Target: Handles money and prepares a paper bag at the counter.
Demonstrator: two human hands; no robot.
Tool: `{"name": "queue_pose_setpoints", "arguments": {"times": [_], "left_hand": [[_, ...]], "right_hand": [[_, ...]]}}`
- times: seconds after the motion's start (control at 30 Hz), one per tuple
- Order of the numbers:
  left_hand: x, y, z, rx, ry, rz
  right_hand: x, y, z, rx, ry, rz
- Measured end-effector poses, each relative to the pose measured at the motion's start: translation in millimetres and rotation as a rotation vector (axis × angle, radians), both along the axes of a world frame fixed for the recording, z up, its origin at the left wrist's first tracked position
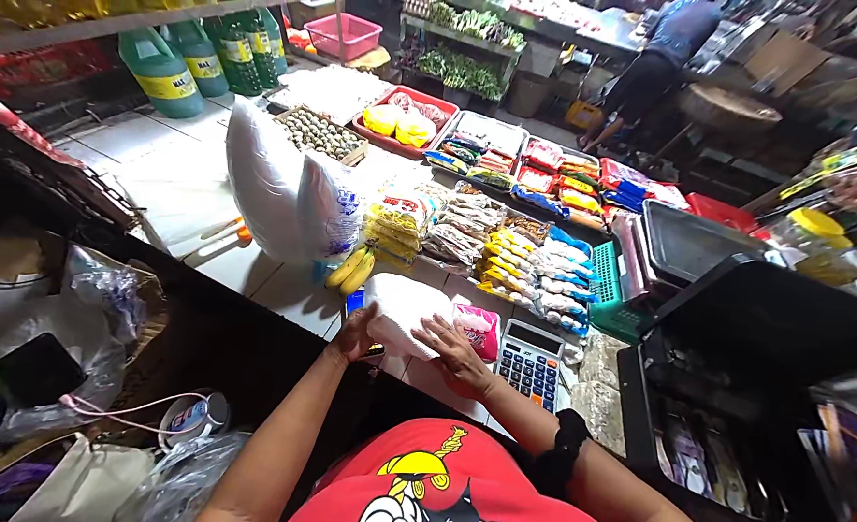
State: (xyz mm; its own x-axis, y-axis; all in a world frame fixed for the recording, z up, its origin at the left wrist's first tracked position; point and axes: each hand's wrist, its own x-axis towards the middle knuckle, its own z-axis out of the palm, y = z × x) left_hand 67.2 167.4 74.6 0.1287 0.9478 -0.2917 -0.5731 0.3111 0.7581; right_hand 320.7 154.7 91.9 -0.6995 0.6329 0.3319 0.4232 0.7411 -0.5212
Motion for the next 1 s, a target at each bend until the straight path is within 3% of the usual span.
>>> {"name": "queue_pose_setpoints", "arguments": {"times": [0.1,0.2,0.27,0.37,0.43,0.53,0.67,0.77,0.87,0.93,1.0], "left_hand": [[-5,5,6,-0.018,0.188,0.108],[-23,9,4,0.019,0.439,0.077],[-34,8,3,0.112,0.657,0.012],[-44,8,4,0.285,0.805,0.037],[-50,12,2,0.374,0.797,0.070],[-51,13,-2,0.469,0.790,0.110],[-39,9,1,0.447,0.717,0.108],[-38,11,-8,0.445,0.791,0.048],[-33,13,-7,0.416,0.876,-0.067],[-28,17,-6,0.361,0.744,-0.070],[-25,20,-4,0.288,0.558,-0.010]], "right_hand": [[13,3,2,0.142,-0.111,0.063],[36,23,7,0.203,-0.076,-0.175],[46,42,15,0.021,-0.172,-0.387],[42,67,44,-0.342,-0.242,-0.502],[39,86,75,-0.528,-0.143,-0.545],[53,112,102,-0.703,0.234,-0.598],[67,119,147,-0.588,0.453,-0.549],[62,115,169,-0.485,0.398,-0.536],[43,109,173,-0.486,0.144,-0.428],[19,95,181,-0.543,0.033,-0.284],[-7,78,194,-0.638,0.076,-0.082]]}}
